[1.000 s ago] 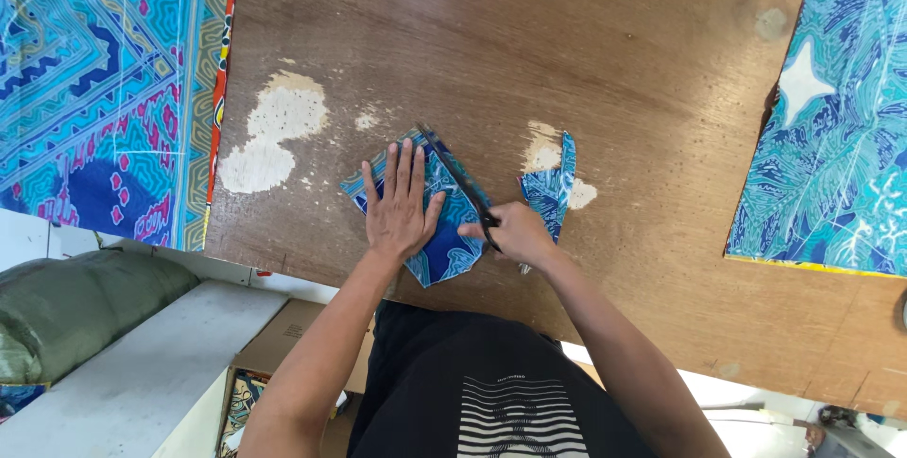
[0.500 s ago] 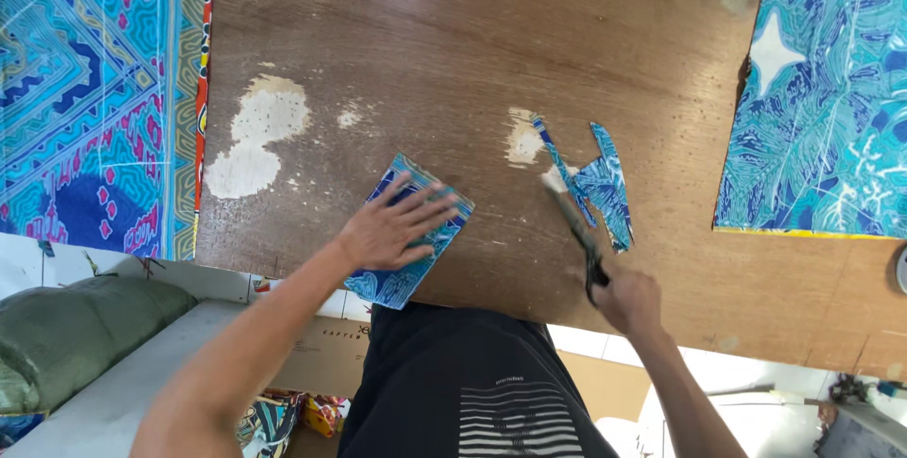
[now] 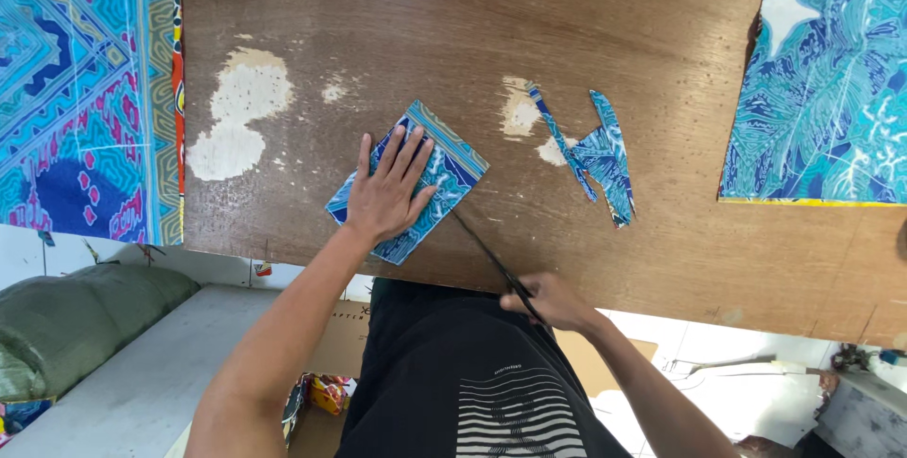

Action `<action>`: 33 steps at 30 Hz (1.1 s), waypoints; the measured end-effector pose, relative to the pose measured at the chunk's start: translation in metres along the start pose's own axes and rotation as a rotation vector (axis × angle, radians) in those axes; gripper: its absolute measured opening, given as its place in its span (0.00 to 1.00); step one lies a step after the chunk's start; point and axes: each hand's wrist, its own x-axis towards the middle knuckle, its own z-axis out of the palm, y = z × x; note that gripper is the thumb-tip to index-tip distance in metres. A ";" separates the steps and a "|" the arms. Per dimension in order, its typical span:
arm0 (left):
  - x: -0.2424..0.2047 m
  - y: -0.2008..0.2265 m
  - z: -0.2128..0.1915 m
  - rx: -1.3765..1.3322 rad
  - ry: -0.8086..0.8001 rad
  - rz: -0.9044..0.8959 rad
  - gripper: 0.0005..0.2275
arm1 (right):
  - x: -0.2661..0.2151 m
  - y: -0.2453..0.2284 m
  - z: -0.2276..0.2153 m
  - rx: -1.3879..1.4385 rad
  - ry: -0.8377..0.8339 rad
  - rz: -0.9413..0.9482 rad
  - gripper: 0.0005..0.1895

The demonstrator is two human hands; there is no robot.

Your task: The person cuts a large piece of blue patterned fabric using shears on a wooden table. They follow white chalk lines to cut out a specific shape, then trim smaller pieces and fold them. The cut pieces are placed on the table alongside other colorful fabric scraps.

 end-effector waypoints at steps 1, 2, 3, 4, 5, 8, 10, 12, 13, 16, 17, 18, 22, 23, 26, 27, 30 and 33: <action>0.001 0.001 0.001 -0.003 -0.015 -0.003 0.31 | 0.004 -0.003 -0.003 0.013 0.011 -0.003 0.29; 0.001 0.000 0.000 -0.003 -0.030 -0.008 0.31 | 0.008 -0.007 -0.007 0.027 0.021 -0.009 0.30; 0.001 0.000 0.000 0.007 -0.038 -0.007 0.31 | 0.012 -0.010 -0.012 0.015 0.057 -0.002 0.30; 0.000 0.000 0.001 0.016 -0.047 -0.009 0.31 | 0.014 -0.014 -0.017 0.002 0.092 0.006 0.30; 0.000 0.000 0.001 0.025 -0.055 -0.010 0.31 | 0.015 -0.017 -0.021 -0.011 0.127 0.014 0.31; 0.001 -0.001 0.002 0.006 -0.038 -0.015 0.31 | 0.017 -0.027 -0.028 -0.024 0.143 0.055 0.32; 0.000 -0.001 0.003 0.002 -0.050 -0.021 0.31 | 0.016 -0.033 -0.029 -0.022 0.129 0.071 0.33; 0.000 -0.001 0.004 0.015 -0.061 -0.025 0.31 | 0.016 -0.039 -0.027 -0.047 0.124 0.097 0.33; 0.000 -0.001 0.004 0.031 -0.066 -0.027 0.31 | 0.016 -0.041 -0.026 -0.072 0.126 0.115 0.33; 0.001 -0.002 0.006 0.038 -0.069 -0.025 0.32 | 0.020 -0.046 -0.022 -0.083 0.140 0.102 0.32; 0.001 -0.003 0.007 0.034 -0.068 -0.023 0.32 | 0.022 -0.046 -0.020 -0.076 0.146 0.088 0.31; 0.001 -0.003 0.007 0.045 -0.069 -0.021 0.32 | 0.022 -0.046 -0.019 -0.084 0.139 0.098 0.30; 0.000 -0.003 0.008 0.056 -0.063 -0.017 0.32 | 0.021 -0.043 -0.020 -0.041 0.110 0.100 0.31; 0.002 -0.003 0.008 0.051 -0.059 -0.017 0.32 | 0.021 -0.043 -0.022 -0.013 0.103 0.089 0.31; 0.001 -0.003 0.007 0.062 -0.075 -0.023 0.32 | 0.021 -0.048 -0.024 -0.043 0.098 0.100 0.32; 0.001 -0.004 0.007 0.053 -0.078 -0.025 0.32 | 0.022 -0.052 -0.025 -0.041 0.105 0.124 0.31; 0.000 -0.003 0.006 0.040 -0.078 -0.027 0.32 | 0.029 -0.066 -0.023 -0.028 0.124 0.176 0.29; 0.000 -0.002 0.005 0.052 -0.055 -0.017 0.32 | 0.033 -0.076 -0.021 -0.005 0.126 0.161 0.30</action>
